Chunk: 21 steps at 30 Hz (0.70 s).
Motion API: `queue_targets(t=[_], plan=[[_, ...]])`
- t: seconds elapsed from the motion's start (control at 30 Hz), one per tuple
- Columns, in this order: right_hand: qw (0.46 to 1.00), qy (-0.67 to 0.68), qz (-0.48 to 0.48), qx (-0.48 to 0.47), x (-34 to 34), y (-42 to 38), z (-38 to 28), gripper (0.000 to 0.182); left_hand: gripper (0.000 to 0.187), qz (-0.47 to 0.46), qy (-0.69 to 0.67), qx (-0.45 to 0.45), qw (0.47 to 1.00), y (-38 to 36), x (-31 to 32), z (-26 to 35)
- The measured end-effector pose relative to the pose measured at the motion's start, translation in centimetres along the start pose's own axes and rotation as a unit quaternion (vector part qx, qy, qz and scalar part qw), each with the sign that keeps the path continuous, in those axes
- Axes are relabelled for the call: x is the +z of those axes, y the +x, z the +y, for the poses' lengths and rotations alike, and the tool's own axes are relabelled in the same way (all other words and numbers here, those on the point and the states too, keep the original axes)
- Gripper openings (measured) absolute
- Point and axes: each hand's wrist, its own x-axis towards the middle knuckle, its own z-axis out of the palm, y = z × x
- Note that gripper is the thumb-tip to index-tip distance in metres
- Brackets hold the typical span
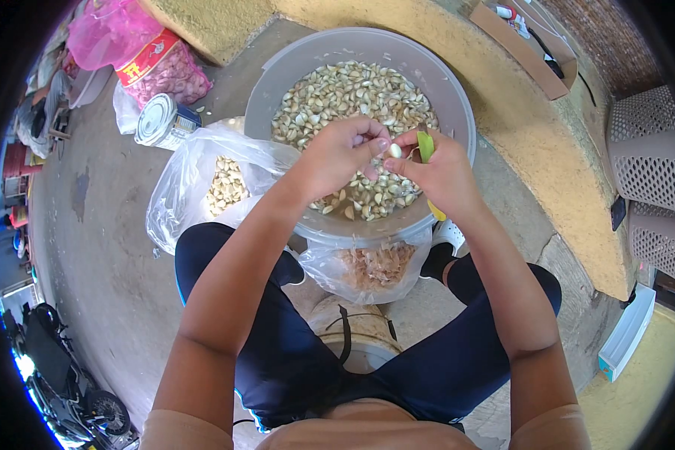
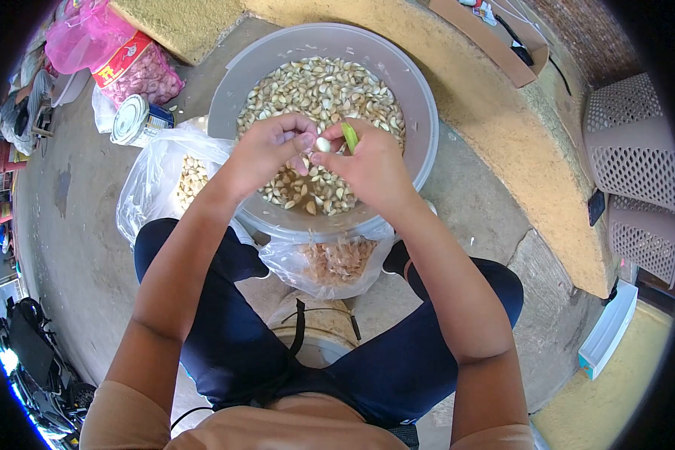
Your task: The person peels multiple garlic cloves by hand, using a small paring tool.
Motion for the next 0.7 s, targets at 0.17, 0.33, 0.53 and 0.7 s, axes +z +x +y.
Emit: queue_targets(t=[0.17,0.33,0.53,0.7], plan=[[0.995,0.102,0.002,0.002,0.0,0.3,0.6,0.027,0.017,0.01,0.032,-0.014,0.999,-0.4,0.2,0.4],[0.986,0.163,-0.008,0.04,-0.2,0.3,0.6,0.027,0.016,0.042,0.024,-0.025,0.999,-0.5,0.4,0.5],[0.982,0.183,-0.003,0.048,-0.3,0.4,0.4,0.028,0.02,0.033,-0.064,0.032,0.997,-0.2,0.4,0.5],[0.997,0.075,0.006,0.029,-0.4,0.2,0.0,0.029,0.017,0.048,0.063,0.088,0.993,-0.2,0.5,0.4]])
